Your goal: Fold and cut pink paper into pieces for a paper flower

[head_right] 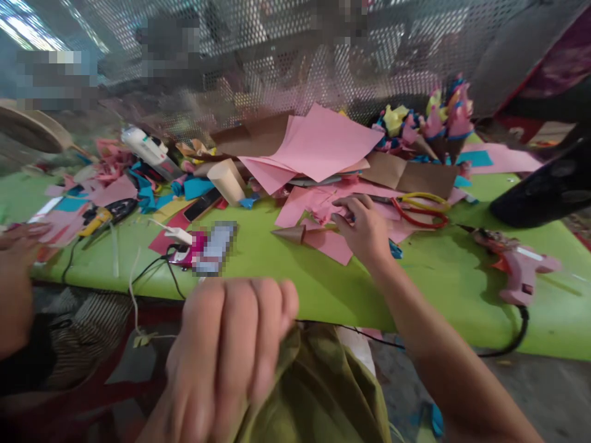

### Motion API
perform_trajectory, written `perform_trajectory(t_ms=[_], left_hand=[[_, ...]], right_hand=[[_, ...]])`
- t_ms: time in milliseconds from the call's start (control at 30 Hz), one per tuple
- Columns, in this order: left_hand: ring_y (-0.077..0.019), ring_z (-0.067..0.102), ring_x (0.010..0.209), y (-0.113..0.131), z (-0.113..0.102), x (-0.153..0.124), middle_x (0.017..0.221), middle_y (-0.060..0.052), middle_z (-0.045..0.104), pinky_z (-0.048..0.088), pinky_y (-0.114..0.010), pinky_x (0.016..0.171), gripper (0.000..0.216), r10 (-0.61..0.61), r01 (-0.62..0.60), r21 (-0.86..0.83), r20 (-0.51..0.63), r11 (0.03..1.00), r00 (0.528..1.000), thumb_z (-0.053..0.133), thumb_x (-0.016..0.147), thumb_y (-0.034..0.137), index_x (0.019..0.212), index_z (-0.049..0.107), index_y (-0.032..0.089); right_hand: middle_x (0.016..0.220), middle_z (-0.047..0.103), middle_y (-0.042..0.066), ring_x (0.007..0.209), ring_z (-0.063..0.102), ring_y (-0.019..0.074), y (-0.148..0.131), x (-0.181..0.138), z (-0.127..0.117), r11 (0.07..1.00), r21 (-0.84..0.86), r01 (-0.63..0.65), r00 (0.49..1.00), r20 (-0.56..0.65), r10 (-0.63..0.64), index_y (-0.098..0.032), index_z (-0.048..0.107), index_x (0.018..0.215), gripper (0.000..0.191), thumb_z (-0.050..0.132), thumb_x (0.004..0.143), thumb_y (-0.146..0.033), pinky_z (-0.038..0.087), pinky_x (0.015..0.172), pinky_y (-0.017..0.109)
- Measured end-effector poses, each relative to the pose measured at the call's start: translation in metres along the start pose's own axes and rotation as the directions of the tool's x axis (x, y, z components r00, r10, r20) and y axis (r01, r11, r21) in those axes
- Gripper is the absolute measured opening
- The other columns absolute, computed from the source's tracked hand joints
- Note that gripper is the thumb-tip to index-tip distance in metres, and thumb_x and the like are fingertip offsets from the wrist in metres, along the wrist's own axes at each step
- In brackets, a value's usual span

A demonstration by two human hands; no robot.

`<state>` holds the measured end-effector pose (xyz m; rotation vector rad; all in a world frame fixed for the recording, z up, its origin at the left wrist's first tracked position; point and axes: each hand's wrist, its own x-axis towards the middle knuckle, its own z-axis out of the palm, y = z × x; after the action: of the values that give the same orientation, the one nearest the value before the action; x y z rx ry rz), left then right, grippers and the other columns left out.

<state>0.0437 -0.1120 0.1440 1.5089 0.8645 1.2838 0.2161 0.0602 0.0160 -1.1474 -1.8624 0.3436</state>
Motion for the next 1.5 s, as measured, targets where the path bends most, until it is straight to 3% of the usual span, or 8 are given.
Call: perform_trajectory(t_ms=[200, 300, 467, 633, 867, 1100, 1267, 1500], left_hand=[[-0.0132, 0.055, 0.058, -0.041, -0.084, 0.069, 0.053, 0.001, 0.049, 0.049, -0.029, 0.065, 0.053, 0.217, -0.154, 0.170, -0.466, 0.973, 0.858, 0.051, 0.093, 0.059, 0.056, 0.047, 0.022], [-0.0202, 0.067, 0.096, -0.056, -0.148, 0.102, 0.090, -0.006, 0.070, 0.052, -0.033, 0.087, 0.040, 0.283, 0.037, 0.500, -0.547, 0.865, 0.788, 0.053, 0.092, 0.059, 0.084, 0.063, 0.021], [-0.0349, 0.045, 0.138, -0.073, -0.207, 0.132, 0.143, -0.017, 0.055, 0.037, -0.048, 0.112, 0.061, 0.174, 0.554, 0.728, -0.656, 0.404, 0.734, 0.071, 0.079, 0.048, 0.132, 0.053, 0.022], [-0.0413, 0.056, 0.127, -0.094, -0.209, 0.136, 0.142, -0.024, 0.054, 0.047, -0.051, 0.099, 0.077, -0.047, 0.727, 0.669, -0.730, 0.156, 0.682, 0.064, 0.079, 0.057, 0.142, 0.045, 0.019], [-0.0352, 0.062, 0.117, -0.053, -0.219, 0.133, 0.125, -0.015, 0.065, 0.050, -0.045, 0.095, 0.047, 0.094, 0.695, 0.686, -0.723, 0.216, 0.685, 0.063, 0.080, 0.041, 0.124, 0.059, 0.024], [-0.0256, 0.061, 0.113, -0.039, -0.186, 0.117, 0.124, -0.007, 0.064, 0.049, -0.038, 0.100, 0.050, -0.125, 0.284, 0.798, -0.257, 0.532, 0.958, 0.063, 0.077, 0.029, 0.127, 0.062, 0.022], [-0.0239, 0.063, 0.110, -0.072, -0.169, 0.110, 0.122, -0.008, 0.056, 0.048, -0.035, 0.103, 0.062, -0.352, 0.238, 0.878, -0.086, 0.416, 0.932, 0.061, 0.069, 0.015, 0.131, 0.064, 0.024], [-0.0272, 0.049, 0.135, -0.074, -0.176, 0.109, 0.147, -0.012, 0.050, 0.039, -0.035, 0.113, 0.088, -0.347, 0.098, 0.923, 0.040, 0.371, 0.937, 0.060, 0.065, 0.013, 0.151, 0.042, 0.021]], right_hand=[[0.097, 0.068, 0.008, 0.070, 0.063, 0.0190, -0.001, 0.000, 0.003, 0.999, 0.012, 0.035, 0.999, -0.001, -0.035, -0.021, 0.071, 0.098, 0.020, 0.061, 0.086, -0.032, 0.054, 0.066, 0.034], [0.098, 0.069, 0.008, 0.069, 0.063, 0.0188, -0.002, -0.001, 0.005, 1.000, 0.008, 0.029, 1.000, -0.005, -0.029, -0.021, 0.071, 0.099, 0.019, 0.061, 0.086, -0.030, 0.053, 0.065, 0.033], [0.101, 0.069, 0.009, 0.067, 0.064, 0.0186, -0.003, -0.005, 0.013, 0.999, 0.043, 0.032, 0.999, 0.034, -0.034, -0.022, 0.070, 0.100, 0.019, 0.057, 0.087, -0.029, 0.053, 0.065, 0.034], [0.101, 0.070, 0.009, 0.065, 0.067, 0.0204, -0.002, -0.008, 0.021, 0.998, 0.056, 0.017, 0.996, 0.091, -0.023, -0.023, 0.069, 0.100, 0.021, 0.054, 0.087, -0.031, 0.054, 0.063, 0.036], [0.101, 0.070, 0.009, 0.066, 0.067, 0.0214, -0.002, -0.008, 0.024, 0.999, 0.039, -0.004, 0.993, 0.117, -0.001, -0.024, 0.070, 0.100, 0.022, 0.055, 0.086, -0.031, 0.054, 0.066, 0.038], [0.098, 0.070, 0.008, 0.067, 0.065, 0.0204, -0.006, -0.005, 0.022, 0.999, 0.037, -0.023, 0.995, 0.095, 0.020, -0.022, 0.070, 0.099, 0.022, 0.055, 0.086, -0.030, 0.052, 0.062, 0.034], [0.103, 0.069, 0.009, 0.072, 0.065, 0.0199, -0.016, -0.001, 0.022, 0.998, 0.051, 0.022, 0.992, 0.121, -0.028, -0.022, 0.069, 0.106, 0.025, 0.055, 0.087, -0.030, 0.052, 0.067, 0.035], [0.124, 0.066, 0.013, 0.107, 0.062, 0.0310, -0.066, 0.046, 0.067, 0.987, 0.108, 0.118, 0.948, 0.285, -0.145, -0.022, 0.061, 0.127, 0.059, 0.075, 0.071, -0.029, 0.049, 0.090, 0.044]])
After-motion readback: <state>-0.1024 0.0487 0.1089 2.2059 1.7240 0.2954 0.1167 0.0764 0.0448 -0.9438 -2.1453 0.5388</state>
